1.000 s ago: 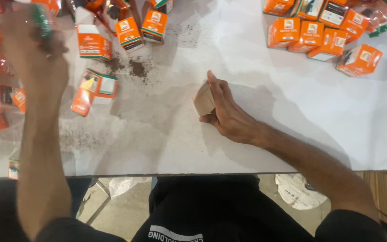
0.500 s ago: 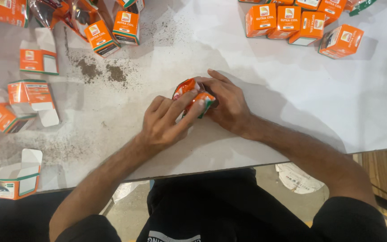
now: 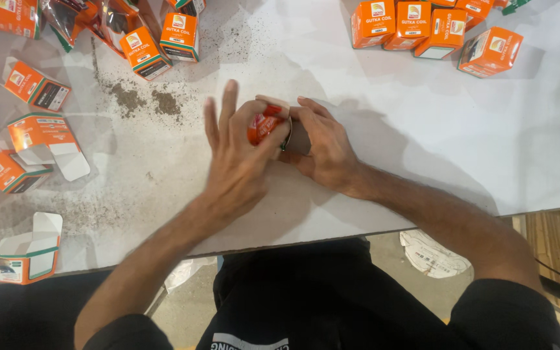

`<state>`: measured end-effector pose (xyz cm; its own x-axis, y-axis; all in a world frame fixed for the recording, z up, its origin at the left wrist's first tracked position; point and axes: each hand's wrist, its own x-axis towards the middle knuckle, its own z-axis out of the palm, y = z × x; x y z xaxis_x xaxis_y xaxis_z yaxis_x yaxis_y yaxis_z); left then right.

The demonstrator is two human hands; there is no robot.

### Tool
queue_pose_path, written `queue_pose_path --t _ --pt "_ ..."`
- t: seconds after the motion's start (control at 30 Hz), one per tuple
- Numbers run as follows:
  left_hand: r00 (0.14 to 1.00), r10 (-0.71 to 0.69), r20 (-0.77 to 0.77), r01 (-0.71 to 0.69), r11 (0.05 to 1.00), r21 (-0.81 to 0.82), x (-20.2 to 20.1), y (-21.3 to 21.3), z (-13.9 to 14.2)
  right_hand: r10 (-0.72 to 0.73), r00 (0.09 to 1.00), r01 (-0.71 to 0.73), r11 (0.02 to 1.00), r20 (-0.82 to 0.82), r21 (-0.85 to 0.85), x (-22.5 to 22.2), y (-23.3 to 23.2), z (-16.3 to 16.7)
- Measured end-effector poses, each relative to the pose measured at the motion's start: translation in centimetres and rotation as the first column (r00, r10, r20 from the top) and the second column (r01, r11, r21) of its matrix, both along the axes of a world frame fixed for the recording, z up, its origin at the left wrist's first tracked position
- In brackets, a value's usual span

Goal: The person sits at a white table covered with small orange product boxes and plastic-wrapped items. They pick up a box, open and fold its flaps, place a wrapped item inside, close the box, and stack the finished box with others on the table, repeating this cycle.

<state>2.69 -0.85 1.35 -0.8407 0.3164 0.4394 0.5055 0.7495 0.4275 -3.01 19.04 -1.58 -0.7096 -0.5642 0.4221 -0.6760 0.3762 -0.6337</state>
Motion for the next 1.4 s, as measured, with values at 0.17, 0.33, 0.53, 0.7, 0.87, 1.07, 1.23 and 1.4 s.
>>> queue_pose_path --t 0.17,0.33,0.53,0.7,0.87,1.07,1.23,1.4 --pt "0.996 0.060 -0.072 -0.051 0.991 0.122 0.0 -2.3 -0.5 0.018 1.000 -0.018 1.000 -0.015 -0.009 0.2 -0.2 0.0" --pt "0.996 0.022 -0.084 -0.026 0.998 -0.055 -1.7 -1.3 -1.7 0.003 1.000 -0.003 1.000 -0.009 0.000 0.3 -0.1 0.0" --pt "0.997 -0.050 0.060 0.033 0.967 0.254 -1.8 -0.8 -1.4 0.015 1.000 -0.015 1.000 0.020 -0.001 0.3 -0.2 0.3" --pt "0.988 0.033 0.149 -0.103 0.863 0.495 0.4 -2.0 -2.0 -0.002 0.999 0.002 1.000 0.038 -0.005 0.7 -0.3 0.7" --pt "0.956 0.048 -0.291 -0.065 0.997 -0.050 0.7 -2.7 -3.0 -0.001 1.000 0.001 1.000 0.030 0.000 0.8 -0.5 0.8" --pt "0.913 0.011 -0.408 -0.103 0.973 -0.206 0.5 -2.1 -2.4 0.013 1.000 -0.012 1.000 -0.028 0.019 1.1 -0.4 0.6" --pt "0.998 0.064 -0.016 -0.065 0.995 -0.076 0.0 -0.9 -1.0 0.001 0.998 0.001 0.999 -0.057 0.036 0.8 -0.2 0.2" --pt "0.992 0.094 0.080 -0.107 0.979 0.175 -1.1 -0.9 -0.2 -0.019 0.999 0.020 1.000 -0.048 0.024 0.8 -0.3 0.0"
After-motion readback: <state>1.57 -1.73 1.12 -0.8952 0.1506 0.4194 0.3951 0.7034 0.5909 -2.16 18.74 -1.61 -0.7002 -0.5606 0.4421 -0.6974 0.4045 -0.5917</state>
